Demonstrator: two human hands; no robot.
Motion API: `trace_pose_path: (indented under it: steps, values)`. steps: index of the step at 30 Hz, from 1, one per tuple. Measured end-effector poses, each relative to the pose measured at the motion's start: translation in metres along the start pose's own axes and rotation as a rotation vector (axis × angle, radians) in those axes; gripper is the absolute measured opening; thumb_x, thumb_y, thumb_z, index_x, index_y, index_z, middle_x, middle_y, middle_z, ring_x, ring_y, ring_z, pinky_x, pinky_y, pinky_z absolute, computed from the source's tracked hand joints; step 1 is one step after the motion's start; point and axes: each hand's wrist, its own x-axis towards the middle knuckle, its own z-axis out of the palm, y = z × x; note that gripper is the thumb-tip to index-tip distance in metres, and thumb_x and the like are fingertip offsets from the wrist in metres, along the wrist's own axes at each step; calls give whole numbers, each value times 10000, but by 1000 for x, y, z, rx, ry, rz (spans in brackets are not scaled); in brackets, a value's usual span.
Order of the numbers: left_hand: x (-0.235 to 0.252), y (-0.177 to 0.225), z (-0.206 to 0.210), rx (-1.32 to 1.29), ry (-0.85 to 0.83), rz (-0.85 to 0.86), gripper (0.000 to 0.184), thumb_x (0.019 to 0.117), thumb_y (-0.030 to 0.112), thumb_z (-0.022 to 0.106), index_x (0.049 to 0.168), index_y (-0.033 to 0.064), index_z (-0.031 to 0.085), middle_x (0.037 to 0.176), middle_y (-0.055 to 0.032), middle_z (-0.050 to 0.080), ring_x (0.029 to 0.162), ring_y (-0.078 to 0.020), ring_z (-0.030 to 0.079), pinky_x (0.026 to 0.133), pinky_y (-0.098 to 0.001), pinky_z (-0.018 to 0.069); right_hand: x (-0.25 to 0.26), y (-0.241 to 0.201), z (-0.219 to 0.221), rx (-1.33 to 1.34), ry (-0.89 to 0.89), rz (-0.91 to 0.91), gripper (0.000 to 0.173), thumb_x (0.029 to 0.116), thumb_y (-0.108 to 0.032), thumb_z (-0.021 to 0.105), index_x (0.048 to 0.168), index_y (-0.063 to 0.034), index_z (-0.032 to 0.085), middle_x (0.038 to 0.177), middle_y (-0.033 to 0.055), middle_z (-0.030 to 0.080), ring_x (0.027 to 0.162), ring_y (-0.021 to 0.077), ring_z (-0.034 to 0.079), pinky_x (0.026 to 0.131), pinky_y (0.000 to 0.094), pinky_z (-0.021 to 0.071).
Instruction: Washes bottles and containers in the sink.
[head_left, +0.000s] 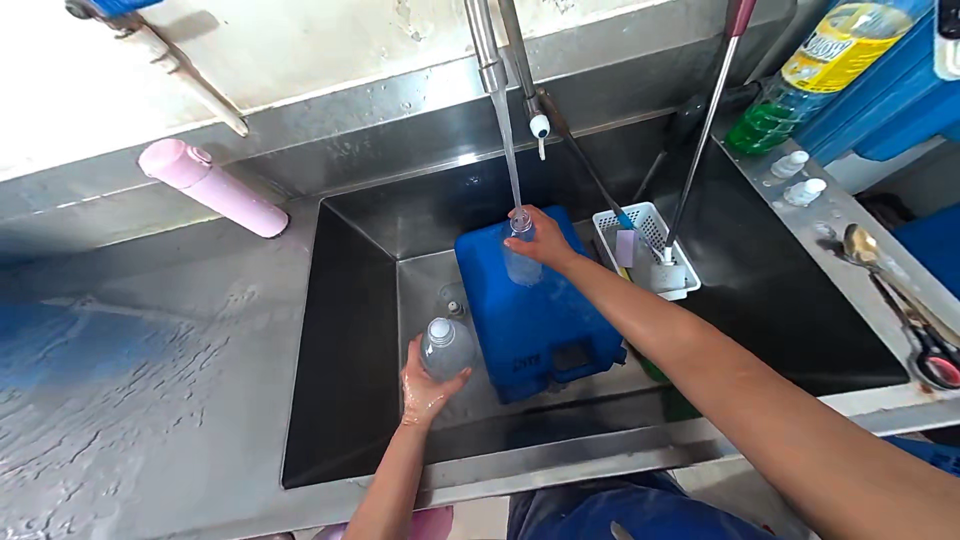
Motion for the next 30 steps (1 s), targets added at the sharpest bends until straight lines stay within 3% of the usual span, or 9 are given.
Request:
trace_pose_path:
  steps: [5,7,9,11,13,16,19,24,30]
  values:
    - [2,-1,4,-79,-41,-29,1043,549,173,873,1397,-215,406,1267,-307,624,1169,-176,636,1030,-281,482,5,-18,-13,42,-34,62,796,786,-295,850,1405,82,521,1414,309,540,1317,438,518,1089,568,425]
    - [2,-3,3,-87,-50,-32,1033,547,173,867,1391,-212,413,1262,-302,625,1161,-171,634,1025,-272,479,11,-28,-22,24,-25,22,812,855,-427,738,1424,97,492,1443,317,513,1348,446,494,1108,574,407]
    - [3,-4,2,-86,-51,-32,1029,548,185,865,1386,-210,419,1262,-308,622,1160,-176,633,1022,-277,480,21,-47,-32,11,-4,16,673,949,-379,646,1395,108,515,1420,318,531,1326,433,518,1105,551,417]
    - [4,-4,3,-76,-35,-29,1023,548,194,862,1379,-210,425,1254,-309,623,1150,-166,635,1010,-269,482,33,-74,-37,6,19,22,438,971,-191,649,1286,108,590,1260,292,626,1148,367,612,989,491,485]
    - [5,-3,3,-77,-19,-42,1016,551,175,861,1384,-203,420,1260,-303,619,1151,-153,630,1006,-258,480,46,-104,-40,-28,-41,37,255,1012,-60,554,1205,80,644,1042,213,692,893,252,669,824,394,545]
    - [7,-4,4,-82,4,-66,1001,567,160,855,1390,-196,409,1260,-285,619,1138,-134,631,997,-243,486,53,-127,-51,-20,-78,44,273,1076,-98,460,1124,63,675,877,126,676,694,141,627,674,308,541]
    - [14,-1,0,-50,-9,-104,996,589,138,853,1417,-170,393,1279,-291,612,1165,-195,633,1014,-309,499,40,-108,-76,-73,32,100,369,1097,-201,436,1091,98,651,961,197,684,785,209,635,782,401,528]
    - [41,2,-22,305,-181,-297,932,713,83,885,1500,-51,404,1316,-316,613,1237,-420,615,1076,-547,468,-31,-39,-112,-201,-42,234,265,1046,-142,551,1107,97,649,927,246,658,822,335,638,797,526,513]
    - [65,12,-51,662,-374,-392,825,821,174,844,1532,77,436,1323,-308,615,1245,-487,590,1056,-640,441,-99,-2,-142,-228,-103,440,194,1028,-102,616,1077,80,662,896,220,662,801,317,635,791,535,515]
